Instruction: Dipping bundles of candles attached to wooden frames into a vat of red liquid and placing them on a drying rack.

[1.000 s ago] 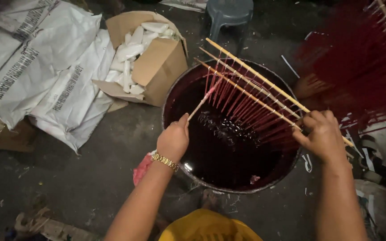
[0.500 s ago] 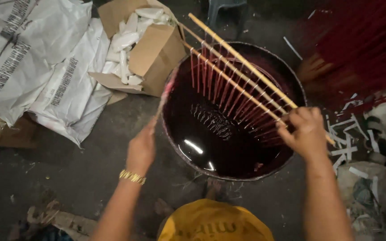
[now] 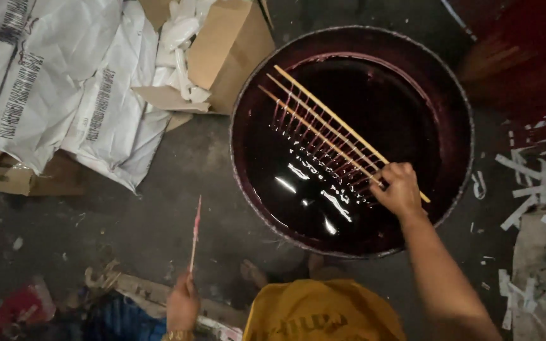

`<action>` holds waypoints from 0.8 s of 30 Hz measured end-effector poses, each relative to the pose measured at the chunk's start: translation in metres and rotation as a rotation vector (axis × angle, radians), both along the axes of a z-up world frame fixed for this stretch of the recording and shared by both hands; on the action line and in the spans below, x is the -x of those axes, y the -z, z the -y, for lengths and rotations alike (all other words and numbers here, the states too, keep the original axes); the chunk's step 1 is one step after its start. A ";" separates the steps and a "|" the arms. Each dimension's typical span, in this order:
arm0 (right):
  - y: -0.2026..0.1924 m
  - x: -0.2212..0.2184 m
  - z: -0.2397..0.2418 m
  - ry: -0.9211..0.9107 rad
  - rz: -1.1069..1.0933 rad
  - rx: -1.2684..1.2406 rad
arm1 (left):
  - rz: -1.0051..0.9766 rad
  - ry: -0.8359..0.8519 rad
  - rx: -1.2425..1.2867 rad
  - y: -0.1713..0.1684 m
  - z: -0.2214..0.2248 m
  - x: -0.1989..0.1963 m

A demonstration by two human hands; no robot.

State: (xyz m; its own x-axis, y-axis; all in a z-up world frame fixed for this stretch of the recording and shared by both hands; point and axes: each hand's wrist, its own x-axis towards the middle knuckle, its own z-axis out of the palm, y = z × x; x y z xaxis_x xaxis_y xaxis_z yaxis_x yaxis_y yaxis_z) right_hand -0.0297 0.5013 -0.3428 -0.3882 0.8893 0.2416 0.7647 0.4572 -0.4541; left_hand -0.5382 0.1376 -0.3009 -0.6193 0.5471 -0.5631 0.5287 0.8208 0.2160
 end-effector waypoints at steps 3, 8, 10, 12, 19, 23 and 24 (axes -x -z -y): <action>0.030 -0.005 -0.014 0.014 0.004 0.033 | 0.083 -0.093 0.137 0.001 0.009 -0.007; 0.061 -0.003 -0.027 0.073 -0.021 0.163 | 0.182 -0.123 0.250 0.020 0.025 -0.003; 0.075 -0.004 -0.028 0.062 -0.056 0.171 | 0.064 -0.030 0.174 0.041 0.046 0.001; 0.077 0.000 -0.028 0.065 -0.051 0.195 | 0.061 -0.050 0.216 0.036 0.047 0.000; 0.076 -0.001 -0.032 0.102 0.038 0.272 | -0.007 0.028 0.016 0.033 0.050 0.011; 0.015 -0.022 -0.041 0.045 0.104 0.093 | 0.067 -0.108 0.119 0.030 0.032 0.023; -0.005 -0.029 -0.044 -0.003 0.118 0.024 | 0.107 -0.082 0.153 0.034 0.027 0.030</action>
